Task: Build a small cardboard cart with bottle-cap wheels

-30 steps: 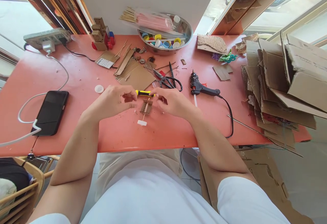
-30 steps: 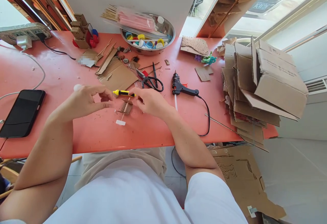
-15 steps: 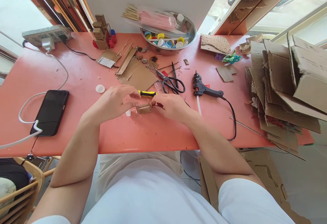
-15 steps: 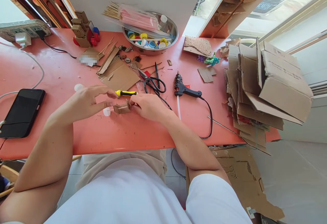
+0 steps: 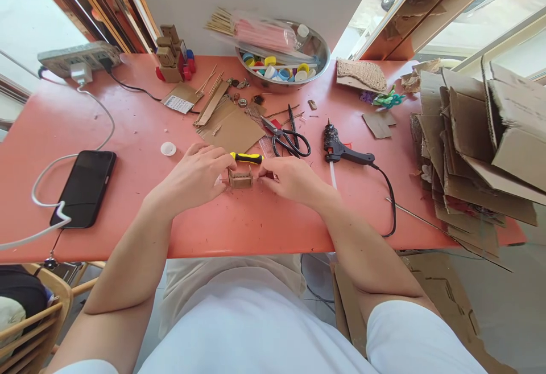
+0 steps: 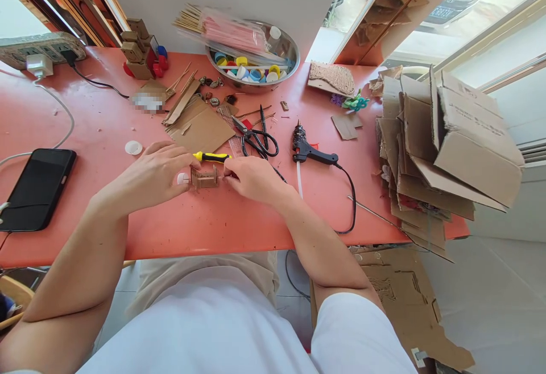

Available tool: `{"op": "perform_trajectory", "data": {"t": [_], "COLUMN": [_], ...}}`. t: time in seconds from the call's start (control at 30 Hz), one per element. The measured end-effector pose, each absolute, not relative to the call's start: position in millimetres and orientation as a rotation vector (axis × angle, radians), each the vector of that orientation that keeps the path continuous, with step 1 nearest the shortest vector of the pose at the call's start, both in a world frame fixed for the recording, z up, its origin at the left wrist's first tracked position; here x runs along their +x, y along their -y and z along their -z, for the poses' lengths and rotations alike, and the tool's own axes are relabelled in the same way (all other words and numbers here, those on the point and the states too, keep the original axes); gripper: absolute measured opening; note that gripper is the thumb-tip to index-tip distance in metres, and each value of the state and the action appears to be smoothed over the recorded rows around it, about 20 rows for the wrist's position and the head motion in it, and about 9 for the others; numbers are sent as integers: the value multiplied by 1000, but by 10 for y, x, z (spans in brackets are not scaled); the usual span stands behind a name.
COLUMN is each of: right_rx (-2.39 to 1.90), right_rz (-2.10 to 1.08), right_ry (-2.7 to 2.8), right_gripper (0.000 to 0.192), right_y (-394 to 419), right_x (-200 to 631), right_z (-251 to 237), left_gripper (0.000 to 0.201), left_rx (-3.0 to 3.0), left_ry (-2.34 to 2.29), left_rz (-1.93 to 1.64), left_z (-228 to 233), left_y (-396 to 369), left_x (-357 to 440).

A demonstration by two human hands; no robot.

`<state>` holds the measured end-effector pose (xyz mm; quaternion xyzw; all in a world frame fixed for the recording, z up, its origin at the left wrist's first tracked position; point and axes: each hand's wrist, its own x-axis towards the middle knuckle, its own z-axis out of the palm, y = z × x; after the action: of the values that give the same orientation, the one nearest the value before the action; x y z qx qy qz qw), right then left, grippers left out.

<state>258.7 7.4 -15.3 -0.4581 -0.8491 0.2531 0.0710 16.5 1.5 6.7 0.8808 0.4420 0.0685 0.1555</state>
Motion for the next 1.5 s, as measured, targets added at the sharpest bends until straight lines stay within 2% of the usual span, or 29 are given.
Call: {"op": "perform_trajectory", "data": {"t": [0.63,0.73,0.8,0.97,1.03,1.13,1.23,1.3,1.37,1.4,1.43,1.5], "right_rx": [-1332,-1337,-1309,-1202,-1191,-1152,-1115,-1099,-1061,-1023,-969,-845], "right_rz": [-795,-847,-873,-838,-822,-810,-804,-842,-985,-1095,-1215,-1411], "right_ry": [2536,2508,2482,2432,2405,2360,2235,2095,1936,1858,1784,1656], "right_gripper": [10,4,6,9,9,9,9,15,27,36,45,60], "right_y": [-41,-49,-60,-93,-99,-98,-89,-75,-52,-38,-23,10], "right_x": [2628,2657,2696,2798,2817,2819,2797,2761,2704,2668,2628,2547], "right_z": [107,93,90,109,113,114,119,122,117,111,104,89], "left_gripper": [19,27,33,26,26,10,11,14,24,25,24,24], "left_rx": [2489,2387,2268,2064,2033,1942,1921,1945,2015,2086,2190,2421], "left_ry": [-1252,-1221,-1359,-2046,-2086,-2043,-2017,-1935,-1591,-1413,-1255,-1121], "left_rz": [-134,-189,-310,-406,-379,-441,-554,-747,-1232,-1365,-1417,-1291], "left_z": [-117,-234,-296,-151,-27,74,34,-25,-58,-54,-37,33], "left_y": [-13,-31,-56,-212,-293,-392,-414,-369,-281,-226,-169,-61], "left_x": [165,24,-158,-632,-708,-693,-569,-423,-225,-113,1,214]}}
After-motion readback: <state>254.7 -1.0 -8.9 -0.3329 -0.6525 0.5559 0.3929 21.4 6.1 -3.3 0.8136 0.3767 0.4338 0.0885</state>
